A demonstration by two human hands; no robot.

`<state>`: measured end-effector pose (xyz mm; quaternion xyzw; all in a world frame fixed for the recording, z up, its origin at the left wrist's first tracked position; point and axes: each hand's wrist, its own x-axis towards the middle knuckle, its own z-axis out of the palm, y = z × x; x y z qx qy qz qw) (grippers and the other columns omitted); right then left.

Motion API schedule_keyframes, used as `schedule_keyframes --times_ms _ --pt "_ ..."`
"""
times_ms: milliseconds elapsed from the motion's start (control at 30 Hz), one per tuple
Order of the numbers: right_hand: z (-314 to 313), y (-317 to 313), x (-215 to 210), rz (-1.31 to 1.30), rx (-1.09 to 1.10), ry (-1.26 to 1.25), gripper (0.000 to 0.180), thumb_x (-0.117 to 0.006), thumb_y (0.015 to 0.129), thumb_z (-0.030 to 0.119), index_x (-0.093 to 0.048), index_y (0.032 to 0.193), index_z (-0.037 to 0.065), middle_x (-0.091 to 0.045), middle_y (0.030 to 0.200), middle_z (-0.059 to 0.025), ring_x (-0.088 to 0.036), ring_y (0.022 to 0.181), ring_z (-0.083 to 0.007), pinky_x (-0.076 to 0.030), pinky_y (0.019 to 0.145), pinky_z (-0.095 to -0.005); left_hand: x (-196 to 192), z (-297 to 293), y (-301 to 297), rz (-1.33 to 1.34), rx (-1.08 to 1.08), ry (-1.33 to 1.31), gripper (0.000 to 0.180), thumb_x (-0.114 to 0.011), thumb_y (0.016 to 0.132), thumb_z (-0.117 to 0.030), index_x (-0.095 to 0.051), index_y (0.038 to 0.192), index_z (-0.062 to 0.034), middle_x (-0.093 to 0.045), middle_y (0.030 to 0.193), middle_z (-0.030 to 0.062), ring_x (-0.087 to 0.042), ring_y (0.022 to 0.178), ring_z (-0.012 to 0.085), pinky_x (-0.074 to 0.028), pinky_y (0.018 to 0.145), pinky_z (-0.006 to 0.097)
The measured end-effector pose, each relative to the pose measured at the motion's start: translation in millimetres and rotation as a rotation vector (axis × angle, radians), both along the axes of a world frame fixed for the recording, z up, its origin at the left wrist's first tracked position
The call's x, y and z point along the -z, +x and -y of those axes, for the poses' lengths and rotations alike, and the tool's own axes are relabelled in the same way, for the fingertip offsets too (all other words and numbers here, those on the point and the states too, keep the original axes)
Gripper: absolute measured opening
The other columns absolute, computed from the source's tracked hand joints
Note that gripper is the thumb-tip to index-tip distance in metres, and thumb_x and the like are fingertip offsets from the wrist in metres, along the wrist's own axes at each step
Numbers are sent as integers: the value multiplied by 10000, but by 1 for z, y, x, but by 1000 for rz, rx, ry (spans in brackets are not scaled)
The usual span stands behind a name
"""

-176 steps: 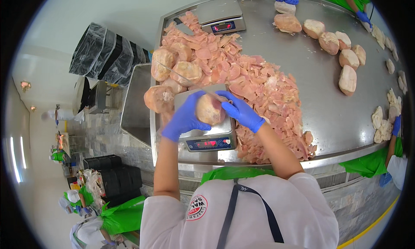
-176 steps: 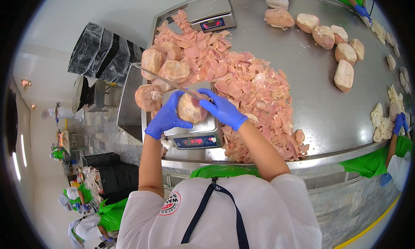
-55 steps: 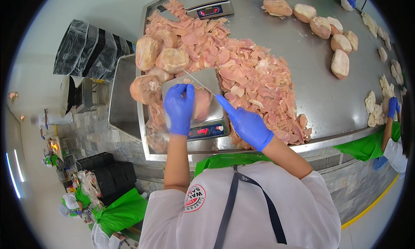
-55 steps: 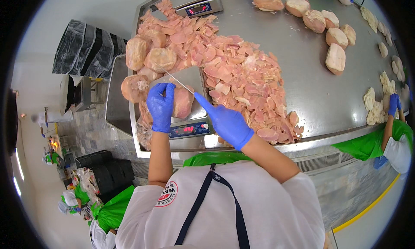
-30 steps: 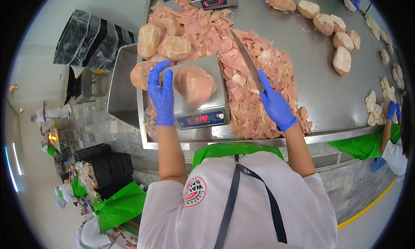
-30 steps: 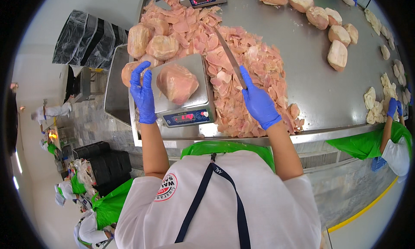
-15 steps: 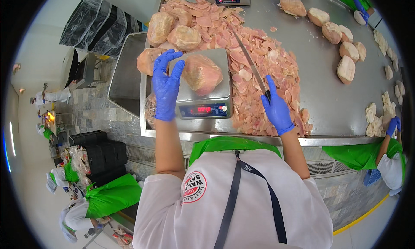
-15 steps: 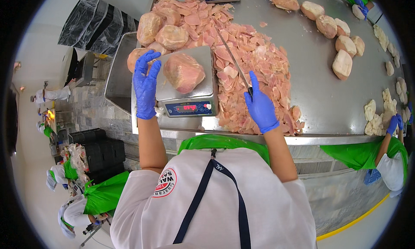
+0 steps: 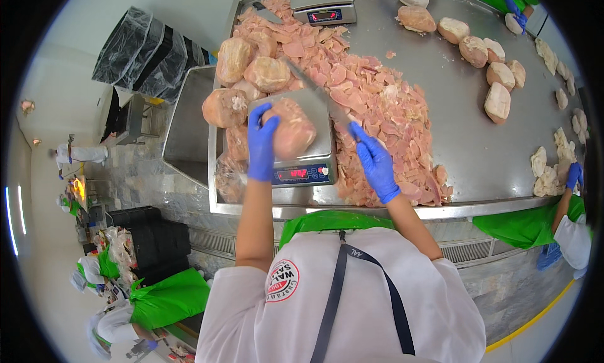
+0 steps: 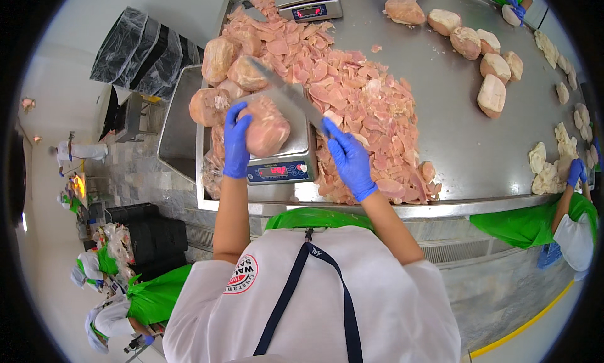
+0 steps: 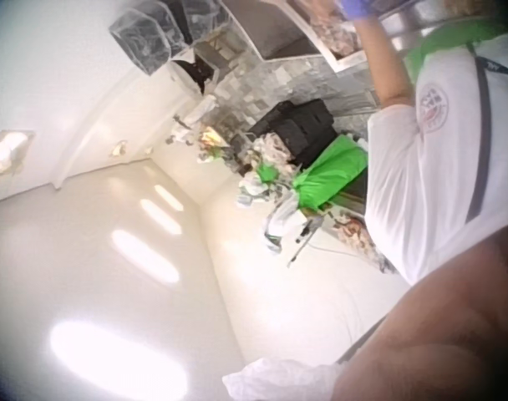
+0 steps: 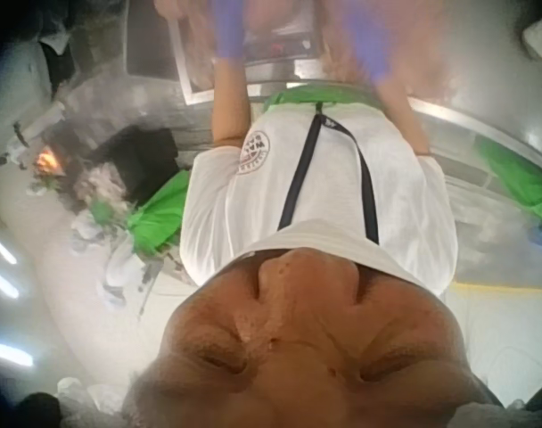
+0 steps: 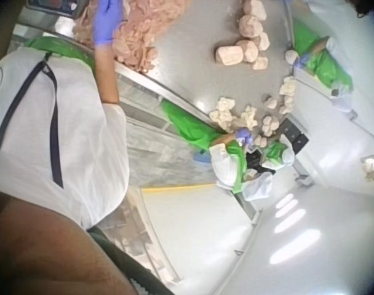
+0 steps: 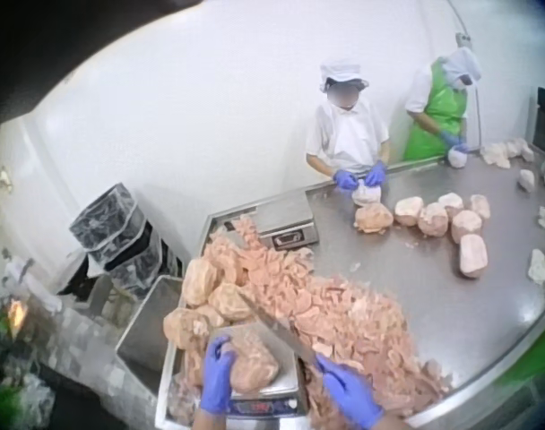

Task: The person repeatedly places raw meat portions on a digital scale, trims them with a knife to reach a target weight, and sets trimmed pieces aside on the stainless steel table. Other workers in the background handle similar meat portions.

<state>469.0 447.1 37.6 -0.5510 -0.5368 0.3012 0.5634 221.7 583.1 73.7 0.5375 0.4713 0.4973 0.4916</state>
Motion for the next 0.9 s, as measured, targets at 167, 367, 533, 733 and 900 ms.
schedule_keyframes --times_ms 167,367,533,733,900 --pt "7 -22 -10 -67 -214 -106 454 -618 993 245 -555 1437 178 -691 1089 -132 -657 927 -225 -517 866 -335 16 22 -19 287 -6 -20 523 -545 943 -210 -461 1420 -14 -515 1366 118 -485 1270 208 -368 1110 323" --pt "9 -18 -39 281 -237 -277 739 -693 905 445 -390 1534 205 -659 798 -153 -655 686 -350 -522 645 -419 -3 5 -28 82 173 -111 611 -533 889 -169 -428 1470 -10 -468 1446 123 -421 1356 201 -334 1142 333" --pt "11 -10 -39 259 -220 -283 744 -674 908 479 -378 1533 204 -625 702 -145 -645 638 -363 -504 593 -449 -15 -9 -33 10 249 -188 565 -541 883 -105 -478 1437 -17 -541 1359 97 -506 1242 175 -410 1058 286" --pt "-14 -14 -39 419 -279 -328 813 -615 930 541 -287 1555 139 -644 706 -157 -652 636 -359 -507 587 -463 -13 -14 -17 -63 220 -114 511 -591 889 -76 -522 1392 -18 -550 1304 81 -525 1155 146 -445 993 271" --pt "-32 -26 -35 411 -312 -322 810 -594 933 566 -310 1519 84 -658 709 -159 -668 670 -369 -523 611 -469 -13 -12 -20 -107 221 -79 480 -594 910 -71 -526 1383 -16 -560 1292 86 -533 1146 145 -450 989 273"
